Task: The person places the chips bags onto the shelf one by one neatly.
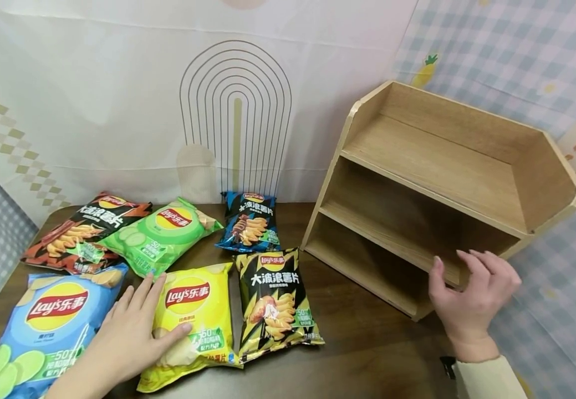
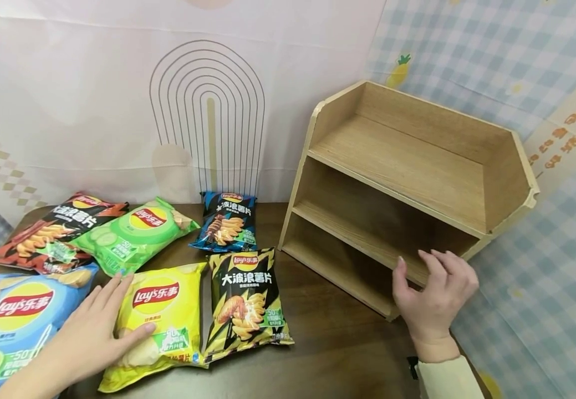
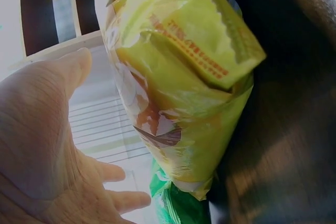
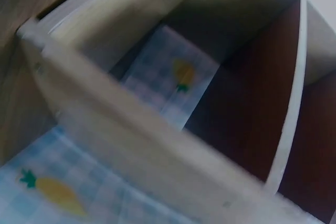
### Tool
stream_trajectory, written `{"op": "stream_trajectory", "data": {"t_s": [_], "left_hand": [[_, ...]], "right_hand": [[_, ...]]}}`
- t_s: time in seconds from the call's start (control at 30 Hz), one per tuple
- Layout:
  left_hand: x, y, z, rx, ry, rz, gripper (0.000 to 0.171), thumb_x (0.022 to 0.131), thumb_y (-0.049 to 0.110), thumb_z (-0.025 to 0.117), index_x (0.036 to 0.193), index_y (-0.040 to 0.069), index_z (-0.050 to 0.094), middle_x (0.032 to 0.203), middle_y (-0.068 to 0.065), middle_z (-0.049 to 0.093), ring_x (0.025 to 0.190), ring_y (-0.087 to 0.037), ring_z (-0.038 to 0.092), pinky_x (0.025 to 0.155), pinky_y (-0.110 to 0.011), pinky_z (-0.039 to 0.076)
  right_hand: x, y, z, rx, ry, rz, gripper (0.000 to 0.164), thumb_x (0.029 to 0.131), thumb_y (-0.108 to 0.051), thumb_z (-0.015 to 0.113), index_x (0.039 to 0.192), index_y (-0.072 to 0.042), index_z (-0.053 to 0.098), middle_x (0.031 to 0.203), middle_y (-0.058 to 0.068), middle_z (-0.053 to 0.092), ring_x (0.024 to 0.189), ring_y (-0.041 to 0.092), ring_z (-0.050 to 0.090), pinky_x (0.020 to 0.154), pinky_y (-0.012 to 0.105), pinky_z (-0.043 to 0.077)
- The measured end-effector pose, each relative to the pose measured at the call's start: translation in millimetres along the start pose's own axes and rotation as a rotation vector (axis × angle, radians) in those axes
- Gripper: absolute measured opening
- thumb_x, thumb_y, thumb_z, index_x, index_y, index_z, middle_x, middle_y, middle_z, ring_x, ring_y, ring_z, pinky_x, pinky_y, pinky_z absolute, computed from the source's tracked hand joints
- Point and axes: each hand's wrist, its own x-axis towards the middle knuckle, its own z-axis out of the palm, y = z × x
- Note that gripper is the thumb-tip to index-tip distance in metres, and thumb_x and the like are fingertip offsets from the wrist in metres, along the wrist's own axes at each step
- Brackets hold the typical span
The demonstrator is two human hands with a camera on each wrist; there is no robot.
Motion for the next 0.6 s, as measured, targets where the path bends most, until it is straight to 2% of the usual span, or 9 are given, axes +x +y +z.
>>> {"op": "stream_trajectory", "data": {"t_s": [0.1, 0.2, 0.33, 0.43, 0.5, 0.6], "left_hand": [[-0.1, -0.5, 0.2, -0.01, -0.001, 0.005, 0.112, 0.079, 0.082, 0.045, 0.155, 0.007, 0.011, 0.153, -0.03, 0.018, 0.13, -0.06, 0.021, 0.099, -0.072, 0.019], [-0.9, 0.0, 0.7, -0.024, 0.002, -0.004, 0.114, 0.079, 0.082, 0.045, 0.155, 0.005, 0.009, 0.151, -0.034, 0.018, 0.129, -0.061, 0.022, 0.098, -0.072, 0.022], [-1.9, 1.7, 2.5, -0.05, -0.004, -0.038, 0.118, 0.078, 0.082, 0.045, 0.154, 0.002, 0.004, 0.149, -0.037, 0.016, 0.127, -0.062, 0.023, 0.093, -0.074, 0.027], [-2.5, 2.3, 4.5, -0.082, -0.011, -0.062, 0.12, 0.078, 0.082, 0.046, 0.154, 0.001, 0.0, 0.149, -0.039, 0.014, 0.126, -0.063, 0.024, 0.09, -0.074, 0.03], [-3.5, 2.3, 6.1, -0.1, -0.01, -0.076, 0.121, 0.078, 0.082, 0.046, 0.153, 0.001, -0.001, 0.148, -0.039, 0.015, 0.123, -0.064, 0.027, 0.087, -0.074, 0.033], [-4.8, 2.3, 8.6, -0.119, -0.004, -0.094, 0.122, 0.078, 0.082, 0.047, 0.153, 0.0, -0.003, 0.147, -0.038, 0.017, 0.118, -0.066, 0.032, 0.084, -0.072, 0.036]], "right_hand": [[0.5, 9.8, -4.8, -0.013, 0.056, 0.057, 0.039, 0.071, -0.031, 0.071, 0.093, -0.002, 0.058, 0.106, 0.015, 0.052, 0.105, 0.039, 0.044, 0.099, 0.05, 0.028], [2.4, 15.0, -7.4, -0.005, 0.061, 0.152, 0.052, 0.068, -0.028, 0.072, 0.107, 0.0, 0.051, 0.12, 0.013, 0.042, 0.116, 0.034, 0.038, 0.104, 0.045, 0.025], [10.5, 11.9, -12.3, 0.043, -0.038, 0.333, 0.071, 0.073, -0.018, 0.07, 0.13, 0.005, 0.034, 0.133, 0.013, 0.035, 0.125, 0.026, 0.034, 0.107, 0.036, 0.023], [18.1, 8.0, -14.2, 0.124, -0.116, 0.505, 0.077, 0.078, -0.01, 0.068, 0.14, 0.001, 0.025, 0.139, 0.011, 0.033, 0.126, 0.023, 0.034, 0.106, 0.03, 0.025], [22.2, 7.6, -14.0, 0.166, -0.134, 0.609, 0.075, 0.079, -0.005, 0.066, 0.143, -0.002, 0.025, 0.139, 0.01, 0.035, 0.124, 0.024, 0.037, 0.103, 0.027, 0.029], [25.2, 11.6, -14.5, 0.167, -0.139, 0.77, 0.069, 0.081, -0.005, 0.064, 0.142, -0.011, 0.032, 0.133, 0.009, 0.041, 0.116, 0.022, 0.046, 0.094, 0.025, 0.038]]}}
